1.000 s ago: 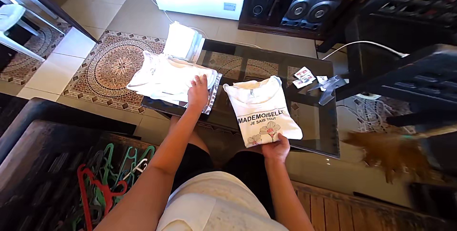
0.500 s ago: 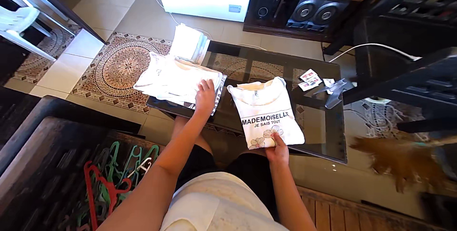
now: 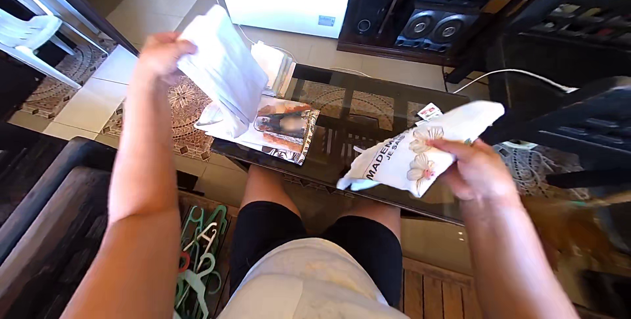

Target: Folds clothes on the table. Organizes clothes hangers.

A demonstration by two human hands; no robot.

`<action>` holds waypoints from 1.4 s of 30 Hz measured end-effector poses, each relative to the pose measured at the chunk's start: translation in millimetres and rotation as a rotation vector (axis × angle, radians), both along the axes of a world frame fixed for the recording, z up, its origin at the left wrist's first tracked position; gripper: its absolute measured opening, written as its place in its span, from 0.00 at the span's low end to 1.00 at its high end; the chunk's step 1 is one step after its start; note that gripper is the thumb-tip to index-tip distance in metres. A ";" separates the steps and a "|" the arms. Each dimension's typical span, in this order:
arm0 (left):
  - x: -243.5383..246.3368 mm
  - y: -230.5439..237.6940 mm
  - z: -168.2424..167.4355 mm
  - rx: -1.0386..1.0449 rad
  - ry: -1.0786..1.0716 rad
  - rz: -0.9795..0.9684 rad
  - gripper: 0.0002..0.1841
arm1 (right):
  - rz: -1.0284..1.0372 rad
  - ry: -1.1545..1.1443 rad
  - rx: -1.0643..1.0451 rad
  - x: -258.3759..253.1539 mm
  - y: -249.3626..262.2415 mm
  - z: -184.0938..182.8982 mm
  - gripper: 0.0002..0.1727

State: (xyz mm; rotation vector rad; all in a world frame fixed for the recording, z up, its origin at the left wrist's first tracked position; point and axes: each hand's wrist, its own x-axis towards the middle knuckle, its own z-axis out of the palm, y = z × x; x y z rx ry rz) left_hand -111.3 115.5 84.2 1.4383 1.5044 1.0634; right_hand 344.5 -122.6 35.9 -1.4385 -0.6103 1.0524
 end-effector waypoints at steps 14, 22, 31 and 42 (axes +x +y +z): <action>-179.4 -52.0 54.0 0.326 0.037 0.230 0.13 | 0.528 0.411 0.294 -165.2 169.3 51.1 0.08; -171.1 -94.4 27.6 0.213 0.131 0.434 0.14 | 0.349 0.233 -0.309 -179.2 191.4 -175.1 0.30; -176.8 -60.3 -28.5 0.201 0.028 0.248 0.15 | 0.379 0.198 -0.351 -164.1 194.6 -168.5 0.33; 56.7 -72.3 -35.4 0.218 0.649 0.151 0.29 | 0.241 0.123 -0.315 -161.6 186.2 -173.4 0.22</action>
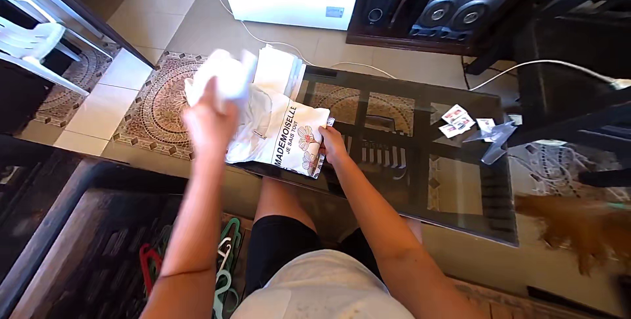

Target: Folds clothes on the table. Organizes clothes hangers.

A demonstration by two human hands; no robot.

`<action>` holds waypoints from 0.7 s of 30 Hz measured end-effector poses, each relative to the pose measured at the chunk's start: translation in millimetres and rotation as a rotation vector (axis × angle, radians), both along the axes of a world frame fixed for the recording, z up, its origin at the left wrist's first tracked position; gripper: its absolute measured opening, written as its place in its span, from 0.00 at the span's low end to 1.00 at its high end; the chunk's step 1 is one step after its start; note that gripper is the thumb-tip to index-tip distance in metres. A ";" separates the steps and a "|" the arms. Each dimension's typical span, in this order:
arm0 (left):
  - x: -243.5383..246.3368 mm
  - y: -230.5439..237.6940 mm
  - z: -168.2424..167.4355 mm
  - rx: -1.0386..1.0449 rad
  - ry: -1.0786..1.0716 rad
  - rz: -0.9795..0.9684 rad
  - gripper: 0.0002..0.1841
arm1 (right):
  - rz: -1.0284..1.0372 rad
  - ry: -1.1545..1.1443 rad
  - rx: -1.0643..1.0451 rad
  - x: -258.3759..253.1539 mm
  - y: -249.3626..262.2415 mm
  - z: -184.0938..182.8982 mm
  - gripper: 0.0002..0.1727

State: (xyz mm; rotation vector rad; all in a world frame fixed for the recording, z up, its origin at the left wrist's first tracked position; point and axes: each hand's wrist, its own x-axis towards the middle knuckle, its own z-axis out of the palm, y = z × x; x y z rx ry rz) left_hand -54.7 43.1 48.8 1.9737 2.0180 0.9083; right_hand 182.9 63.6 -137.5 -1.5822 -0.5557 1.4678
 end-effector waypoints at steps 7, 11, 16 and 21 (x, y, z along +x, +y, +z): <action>162.1 -32.4 -153.3 -0.558 0.404 -0.312 0.44 | 0.044 0.035 0.130 6.7 -2.2 -13.2 0.19; 154.6 -14.8 -127.2 -0.586 0.414 -0.294 0.40 | 0.060 0.039 0.064 7.3 0.1 -11.7 0.21; 122.8 -19.0 -83.7 -0.557 0.215 -0.425 0.30 | -0.023 -0.488 0.300 -8.2 -19.7 2.7 0.29; 72.7 11.1 -96.1 0.126 0.058 -0.433 0.18 | 0.249 -0.999 0.719 -40.4 -35.0 45.8 0.31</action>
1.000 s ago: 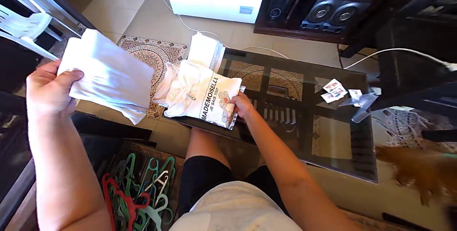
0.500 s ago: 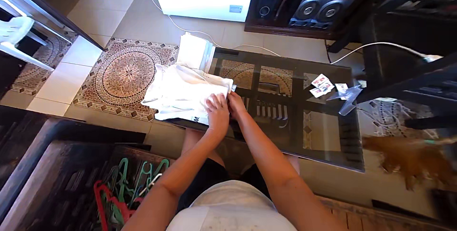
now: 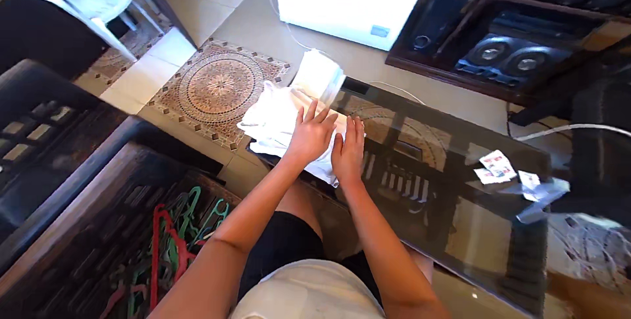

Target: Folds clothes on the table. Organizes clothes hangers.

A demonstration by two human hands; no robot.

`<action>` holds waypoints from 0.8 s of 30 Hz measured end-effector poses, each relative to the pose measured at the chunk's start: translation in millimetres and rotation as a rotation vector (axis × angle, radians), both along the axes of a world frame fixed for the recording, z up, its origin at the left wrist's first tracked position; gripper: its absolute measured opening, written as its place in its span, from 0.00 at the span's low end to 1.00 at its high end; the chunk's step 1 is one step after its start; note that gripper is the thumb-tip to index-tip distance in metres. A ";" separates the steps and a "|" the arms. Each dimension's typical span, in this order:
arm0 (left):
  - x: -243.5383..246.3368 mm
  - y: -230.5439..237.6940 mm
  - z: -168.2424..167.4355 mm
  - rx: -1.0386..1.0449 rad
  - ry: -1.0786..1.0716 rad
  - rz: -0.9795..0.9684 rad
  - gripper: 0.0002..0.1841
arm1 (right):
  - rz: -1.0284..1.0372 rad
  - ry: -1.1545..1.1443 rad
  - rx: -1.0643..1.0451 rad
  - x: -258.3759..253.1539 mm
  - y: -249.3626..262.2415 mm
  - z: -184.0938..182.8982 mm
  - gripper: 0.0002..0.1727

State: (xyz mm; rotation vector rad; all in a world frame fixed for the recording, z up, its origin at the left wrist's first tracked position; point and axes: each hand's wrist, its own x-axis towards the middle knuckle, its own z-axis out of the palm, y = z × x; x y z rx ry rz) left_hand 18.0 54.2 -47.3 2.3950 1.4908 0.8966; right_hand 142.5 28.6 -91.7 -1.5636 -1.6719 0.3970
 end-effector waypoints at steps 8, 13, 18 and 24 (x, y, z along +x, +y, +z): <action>-69.2 100.0 -45.0 -0.207 0.223 -0.059 0.24 | 0.178 -0.535 -0.279 -15.6 56.9 -19.1 0.36; -72.1 121.4 -73.3 -0.393 0.161 0.026 0.25 | 0.281 -0.509 -0.509 -3.5 88.1 -15.5 0.37; -75.7 111.8 -88.2 -0.258 0.026 0.053 0.23 | 0.298 -0.524 -0.362 -3.1 82.5 -26.5 0.36; -81.8 116.1 -85.3 -0.274 -0.017 0.029 0.21 | 0.295 -0.529 -0.258 -8.5 73.3 -29.1 0.37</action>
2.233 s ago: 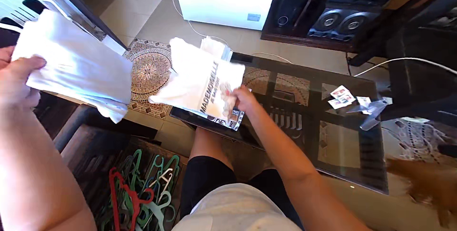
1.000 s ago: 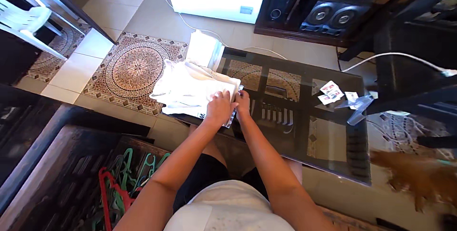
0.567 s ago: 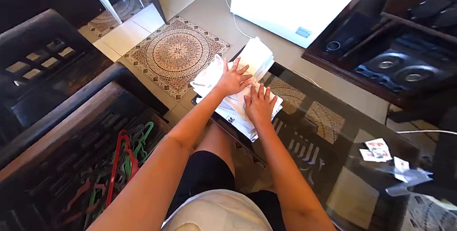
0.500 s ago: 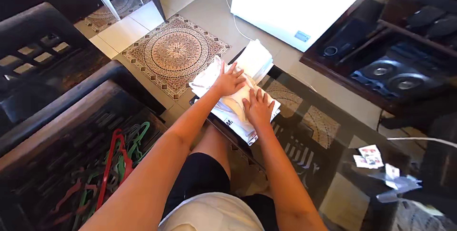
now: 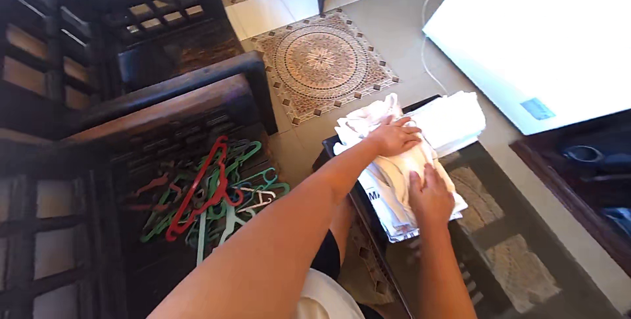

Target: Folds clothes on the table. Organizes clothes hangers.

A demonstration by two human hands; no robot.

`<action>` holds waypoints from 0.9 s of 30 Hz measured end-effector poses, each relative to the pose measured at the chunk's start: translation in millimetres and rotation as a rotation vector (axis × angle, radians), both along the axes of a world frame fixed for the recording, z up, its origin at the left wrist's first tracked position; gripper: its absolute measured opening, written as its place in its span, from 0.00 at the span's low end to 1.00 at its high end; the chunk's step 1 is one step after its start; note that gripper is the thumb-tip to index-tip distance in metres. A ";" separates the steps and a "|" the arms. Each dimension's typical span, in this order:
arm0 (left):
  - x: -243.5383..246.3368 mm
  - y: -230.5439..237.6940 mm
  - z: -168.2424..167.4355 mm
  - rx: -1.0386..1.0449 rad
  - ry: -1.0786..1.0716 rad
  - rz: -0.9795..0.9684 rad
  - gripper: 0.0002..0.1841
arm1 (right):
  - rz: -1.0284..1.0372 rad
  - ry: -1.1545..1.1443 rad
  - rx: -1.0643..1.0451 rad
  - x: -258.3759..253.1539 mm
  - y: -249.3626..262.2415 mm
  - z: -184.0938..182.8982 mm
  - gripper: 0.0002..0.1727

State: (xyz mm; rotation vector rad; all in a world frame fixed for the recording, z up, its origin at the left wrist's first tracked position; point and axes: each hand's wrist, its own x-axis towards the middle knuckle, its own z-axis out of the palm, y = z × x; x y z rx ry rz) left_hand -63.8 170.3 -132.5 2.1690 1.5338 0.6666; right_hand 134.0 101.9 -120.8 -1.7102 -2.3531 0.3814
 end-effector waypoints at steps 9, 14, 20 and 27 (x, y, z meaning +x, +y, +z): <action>-41.8 -185.5 -45.3 0.092 0.000 0.130 0.25 | -0.009 0.003 0.009 4.1 -6.0 0.0 0.37; -151.5 -363.4 -72.4 -0.099 0.104 0.587 0.26 | -0.020 0.012 0.000 4.5 -4.5 1.5 0.37; -185.6 -462.8 -70.8 -0.038 0.036 0.900 0.37 | 0.041 0.241 0.444 35.2 -56.9 -19.4 0.47; -71.1 -311.0 -66.1 -0.319 -0.990 0.860 0.35 | -0.263 0.061 0.422 129.5 -207.8 -99.6 0.47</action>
